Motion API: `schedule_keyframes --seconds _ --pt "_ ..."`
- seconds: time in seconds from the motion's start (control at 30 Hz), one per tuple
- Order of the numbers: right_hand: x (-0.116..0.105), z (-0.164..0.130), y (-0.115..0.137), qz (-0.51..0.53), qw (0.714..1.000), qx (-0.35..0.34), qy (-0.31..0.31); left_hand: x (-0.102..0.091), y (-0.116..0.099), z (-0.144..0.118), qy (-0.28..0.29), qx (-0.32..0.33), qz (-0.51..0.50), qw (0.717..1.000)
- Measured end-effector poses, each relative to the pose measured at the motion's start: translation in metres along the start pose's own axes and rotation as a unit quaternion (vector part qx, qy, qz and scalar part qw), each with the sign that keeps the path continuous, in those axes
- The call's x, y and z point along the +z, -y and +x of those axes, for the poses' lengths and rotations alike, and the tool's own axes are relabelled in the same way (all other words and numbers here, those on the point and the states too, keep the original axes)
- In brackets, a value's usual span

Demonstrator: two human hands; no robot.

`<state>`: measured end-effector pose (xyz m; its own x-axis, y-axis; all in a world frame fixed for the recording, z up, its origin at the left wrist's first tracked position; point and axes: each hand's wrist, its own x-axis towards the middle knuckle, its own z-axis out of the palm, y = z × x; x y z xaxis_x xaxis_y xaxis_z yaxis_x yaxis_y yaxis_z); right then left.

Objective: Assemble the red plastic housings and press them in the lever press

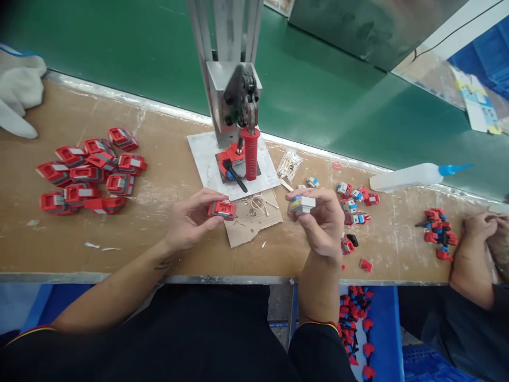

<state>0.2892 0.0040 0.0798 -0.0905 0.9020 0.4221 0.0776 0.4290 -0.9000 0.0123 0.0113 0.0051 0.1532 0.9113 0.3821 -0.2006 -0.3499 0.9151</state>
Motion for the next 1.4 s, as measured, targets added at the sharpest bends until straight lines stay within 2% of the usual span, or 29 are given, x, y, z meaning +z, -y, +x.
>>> schedule_keyframes --seconds 0.1,0.17,0.33,0.5,0.63,0.77,0.9,1.0,1.07,1.27,1.4 --pt "0.031 0.002 -0.007 0.092 0.995 -0.011 0.024 -0.001 -0.001 0.001 0.022 0.007 -0.024 0.999" --pt "0.041 0.003 -0.016 0.113 0.992 -0.029 0.045 -0.002 -0.001 0.002 0.034 0.004 -0.036 0.999" --pt "0.045 -0.007 -0.033 0.111 0.991 -0.033 0.063 -0.005 -0.001 0.001 0.033 -0.018 -0.032 0.999" --pt "0.046 -0.014 -0.034 0.134 0.99 -0.01 0.049 -0.003 -0.001 -0.002 0.045 -0.073 -0.073 0.994" --pt "0.052 -0.016 -0.028 0.076 0.997 -0.016 0.015 -0.001 0.001 -0.003 0.044 -0.06 -0.081 0.994" --pt "0.062 -0.021 -0.022 0.012 0.999 -0.037 0.008 0.001 0.005 -0.005 0.032 -0.034 -0.038 0.998" --pt "0.072 -0.025 -0.022 -0.07 0.995 -0.064 -0.01 0.003 0.007 -0.006 0.001 0.023 0.028 0.999" --pt "0.075 -0.024 -0.022 -0.101 0.989 -0.111 0.01 0.002 0.005 -0.004 0.007 0.05 0.051 0.997" --pt "0.075 -0.022 -0.021 -0.096 0.985 -0.139 0.04 -0.001 0.003 -0.003 0.026 0.033 0.046 0.998" --pt "0.074 -0.02 -0.019 -0.091 0.982 -0.148 0.076 -0.008 -0.001 -0.005 0.1 -0.106 0.003 0.989" --pt "0.073 -0.02 -0.017 -0.11 0.978 -0.144 0.101 -0.007 -0.004 -0.003 0.12 -0.129 -0.013 0.984"
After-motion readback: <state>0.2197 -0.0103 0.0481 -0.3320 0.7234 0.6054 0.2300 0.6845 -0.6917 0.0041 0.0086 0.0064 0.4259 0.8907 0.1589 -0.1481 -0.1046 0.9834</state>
